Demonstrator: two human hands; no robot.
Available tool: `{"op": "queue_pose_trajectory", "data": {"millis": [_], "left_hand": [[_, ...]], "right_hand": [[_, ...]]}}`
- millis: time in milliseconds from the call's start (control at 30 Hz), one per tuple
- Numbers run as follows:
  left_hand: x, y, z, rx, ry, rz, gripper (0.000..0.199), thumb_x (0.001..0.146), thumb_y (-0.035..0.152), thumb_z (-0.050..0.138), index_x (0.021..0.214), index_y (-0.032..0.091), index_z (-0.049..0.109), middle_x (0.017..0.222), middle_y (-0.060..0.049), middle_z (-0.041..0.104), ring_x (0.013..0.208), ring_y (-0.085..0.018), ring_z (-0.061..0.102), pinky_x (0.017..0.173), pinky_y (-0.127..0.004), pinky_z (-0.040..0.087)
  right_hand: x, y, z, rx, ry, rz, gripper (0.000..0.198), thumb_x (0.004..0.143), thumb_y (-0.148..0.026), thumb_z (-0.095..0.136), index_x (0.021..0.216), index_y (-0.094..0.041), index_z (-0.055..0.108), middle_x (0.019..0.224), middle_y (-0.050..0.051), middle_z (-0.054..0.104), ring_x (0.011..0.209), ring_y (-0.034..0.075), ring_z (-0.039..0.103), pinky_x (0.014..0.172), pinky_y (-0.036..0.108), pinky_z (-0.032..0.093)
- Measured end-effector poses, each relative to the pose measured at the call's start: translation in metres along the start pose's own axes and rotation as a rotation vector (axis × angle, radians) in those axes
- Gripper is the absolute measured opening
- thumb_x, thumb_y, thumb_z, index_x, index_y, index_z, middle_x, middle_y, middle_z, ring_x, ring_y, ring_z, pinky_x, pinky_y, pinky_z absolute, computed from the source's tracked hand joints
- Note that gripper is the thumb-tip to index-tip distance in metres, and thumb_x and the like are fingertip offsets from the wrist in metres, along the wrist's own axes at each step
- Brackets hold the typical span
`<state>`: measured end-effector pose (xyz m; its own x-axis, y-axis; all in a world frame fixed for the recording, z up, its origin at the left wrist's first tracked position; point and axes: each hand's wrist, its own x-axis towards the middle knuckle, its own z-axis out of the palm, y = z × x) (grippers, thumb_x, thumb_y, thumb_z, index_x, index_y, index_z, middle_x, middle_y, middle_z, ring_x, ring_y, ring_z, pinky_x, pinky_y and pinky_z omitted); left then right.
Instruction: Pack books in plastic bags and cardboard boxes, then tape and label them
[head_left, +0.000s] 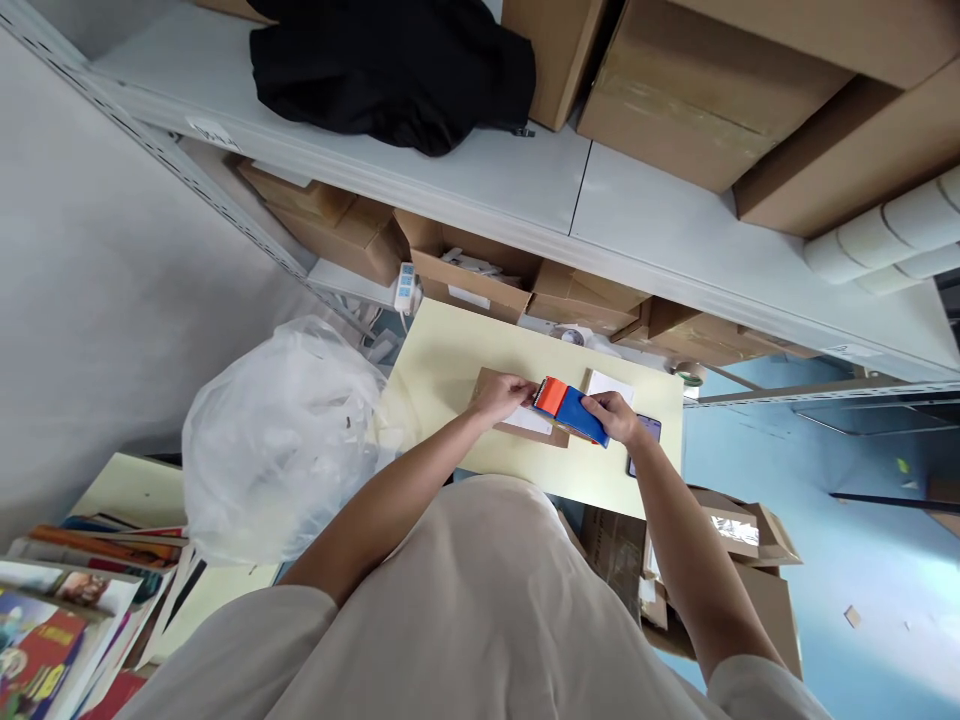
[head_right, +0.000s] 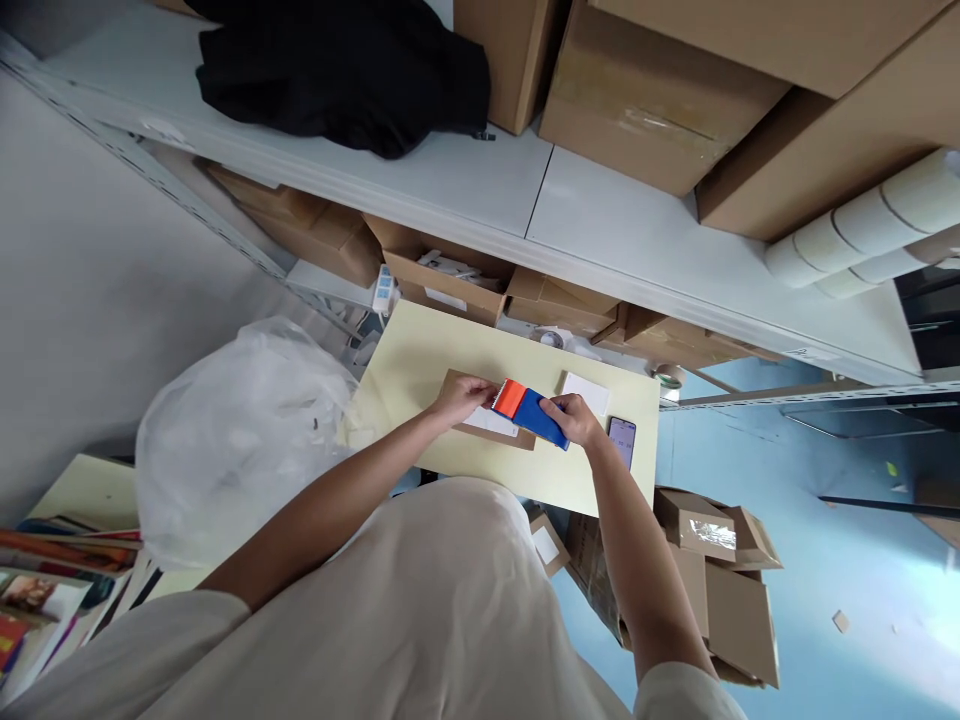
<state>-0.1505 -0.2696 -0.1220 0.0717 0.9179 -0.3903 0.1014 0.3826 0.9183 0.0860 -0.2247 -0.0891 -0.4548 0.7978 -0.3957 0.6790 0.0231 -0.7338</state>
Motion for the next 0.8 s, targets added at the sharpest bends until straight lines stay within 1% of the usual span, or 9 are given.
{"op": "queue_pose_trajectory", "data": {"millis": [100,200,267,333,433,500,567,700,800], "left_hand": [[-0.002,-0.004,-0.012,0.112,0.037,0.09,0.024,0.08,0.033,0.054,0.07,0.018,0.07,0.064,-0.001,0.069,0.064,-0.014,0.065,0.065,-0.024,0.049],[-0.009,-0.013,-0.037,0.16,0.111,0.13,0.027,0.079,0.037,0.055,0.067,0.017,0.068,0.067,-0.002,0.071,0.067,-0.015,0.066,0.068,-0.025,0.049],[-0.014,-0.023,-0.058,0.167,0.185,0.11,0.026,0.079,0.037,0.055,0.068,0.017,0.067,0.068,-0.003,0.071,0.069,-0.016,0.067,0.07,-0.025,0.05],[-0.017,-0.035,-0.077,0.179,0.252,0.059,0.024,0.078,0.036,0.054,0.07,0.018,0.067,0.068,-0.003,0.071,0.069,-0.016,0.067,0.07,-0.025,0.05],[-0.018,-0.051,-0.094,0.204,0.29,-0.002,0.02,0.077,0.034,0.055,0.072,0.018,0.067,0.068,-0.003,0.072,0.068,-0.016,0.067,0.066,-0.024,0.049],[-0.015,-0.06,-0.096,0.219,0.299,-0.012,0.021,0.078,0.035,0.055,0.073,0.018,0.067,0.069,-0.003,0.072,0.069,-0.016,0.067,0.064,-0.024,0.049],[-0.011,-0.067,-0.095,0.235,0.311,-0.021,0.023,0.079,0.036,0.053,0.073,0.018,0.067,0.07,-0.004,0.072,0.07,-0.016,0.066,0.064,-0.024,0.048],[-0.005,-0.078,-0.086,0.289,0.316,-0.034,0.025,0.08,0.037,0.052,0.068,0.019,0.065,0.071,-0.004,0.071,0.07,-0.016,0.065,0.064,-0.025,0.046],[-0.002,-0.084,-0.077,0.339,0.338,-0.048,0.023,0.081,0.035,0.05,0.068,0.02,0.061,0.072,-0.004,0.069,0.073,-0.018,0.064,0.069,-0.027,0.045]], "right_hand": [[0.001,-0.009,-0.001,-0.096,0.017,-0.013,0.056,0.077,-0.067,0.045,0.05,-0.019,0.044,0.048,-0.004,0.037,0.048,0.009,0.032,0.046,0.024,0.029],[-0.002,-0.018,-0.006,-0.203,0.041,-0.024,0.055,0.077,-0.067,0.047,0.048,-0.019,0.045,0.046,-0.003,0.039,0.047,0.01,0.033,0.045,0.024,0.029],[-0.006,-0.021,-0.011,-0.271,0.056,-0.024,0.057,0.078,-0.067,0.045,0.047,-0.02,0.044,0.046,-0.002,0.041,0.046,0.01,0.035,0.045,0.025,0.029],[-0.008,-0.021,-0.014,-0.346,0.056,-0.007,0.058,0.079,-0.068,0.043,0.045,-0.02,0.043,0.045,-0.001,0.043,0.045,0.011,0.037,0.045,0.026,0.03],[-0.008,-0.018,-0.012,-0.436,0.043,0.027,0.06,0.08,-0.068,0.04,0.044,-0.021,0.044,0.043,0.0,0.044,0.045,0.012,0.04,0.047,0.026,0.031],[-0.006,-0.018,-0.009,-0.473,0.037,0.05,0.06,0.082,-0.068,0.037,0.045,-0.021,0.046,0.044,0.001,0.045,0.045,0.013,0.042,0.049,0.027,0.033],[-0.003,-0.019,-0.005,-0.509,0.036,0.071,0.061,0.082,-0.069,0.037,0.047,-0.021,0.05,0.047,0.003,0.051,0.048,0.014,0.046,0.051,0.027,0.034],[0.0,-0.022,0.0,-0.6,0.024,0.092,0.061,0.081,-0.07,0.038,0.055,-0.019,0.06,0.06,0.008,0.062,0.058,0.018,0.057,0.055,0.028,0.036],[0.001,-0.024,0.001,-0.63,0.021,0.11,0.062,0.082,-0.07,0.037,0.057,-0.019,0.062,0.061,0.01,0.064,0.062,0.021,0.059,0.056,0.029,0.035]]}}
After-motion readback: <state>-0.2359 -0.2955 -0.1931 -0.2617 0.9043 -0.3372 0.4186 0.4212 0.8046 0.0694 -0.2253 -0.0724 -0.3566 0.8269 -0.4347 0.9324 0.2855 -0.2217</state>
